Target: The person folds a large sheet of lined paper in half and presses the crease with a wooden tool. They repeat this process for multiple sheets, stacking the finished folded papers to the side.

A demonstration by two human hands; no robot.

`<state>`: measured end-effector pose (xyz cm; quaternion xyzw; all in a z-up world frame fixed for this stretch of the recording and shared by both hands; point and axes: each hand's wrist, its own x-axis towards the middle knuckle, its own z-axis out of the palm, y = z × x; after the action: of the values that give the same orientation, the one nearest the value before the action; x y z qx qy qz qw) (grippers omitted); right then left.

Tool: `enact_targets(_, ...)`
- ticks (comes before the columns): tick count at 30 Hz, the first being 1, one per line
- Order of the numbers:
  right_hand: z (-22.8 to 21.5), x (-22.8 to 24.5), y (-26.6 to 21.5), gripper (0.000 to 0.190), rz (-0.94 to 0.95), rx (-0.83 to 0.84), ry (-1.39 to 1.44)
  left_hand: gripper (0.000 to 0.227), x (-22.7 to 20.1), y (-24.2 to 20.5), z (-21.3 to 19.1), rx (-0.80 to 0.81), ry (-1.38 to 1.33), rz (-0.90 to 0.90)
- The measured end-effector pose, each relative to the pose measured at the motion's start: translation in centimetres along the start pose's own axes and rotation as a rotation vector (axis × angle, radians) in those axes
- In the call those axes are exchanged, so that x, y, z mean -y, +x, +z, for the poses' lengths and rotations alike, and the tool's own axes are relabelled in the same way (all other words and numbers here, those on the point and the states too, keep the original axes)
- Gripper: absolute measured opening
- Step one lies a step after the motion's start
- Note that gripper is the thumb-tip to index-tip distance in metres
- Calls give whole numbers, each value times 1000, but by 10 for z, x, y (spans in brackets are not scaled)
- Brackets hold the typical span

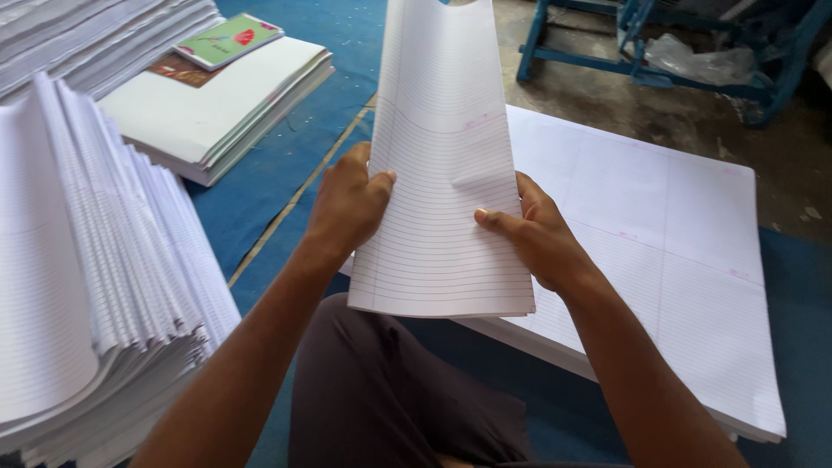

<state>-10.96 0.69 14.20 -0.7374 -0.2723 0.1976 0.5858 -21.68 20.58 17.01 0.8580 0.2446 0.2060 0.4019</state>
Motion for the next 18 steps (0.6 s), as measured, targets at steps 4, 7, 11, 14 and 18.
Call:
enact_targets(4,25,14,7,66,-20,48,-5,49,11,-7,-29,-46,-32,-62)
enact_targets(7,42,25,12,64,-102,107,37,42,20,-10,-54,-114,35,4)
enact_targets(11,66,41,19,64,-102,141,40,41,28,-13,-81,-156,1,-10)
enact_targets(14,86,53,25,66,-84,165,77,39,37,-17,-102,-232,10,83)
enact_targets(18,113,66,31,66,-122,227,116,38,50,-23,-130,-271,17,17)
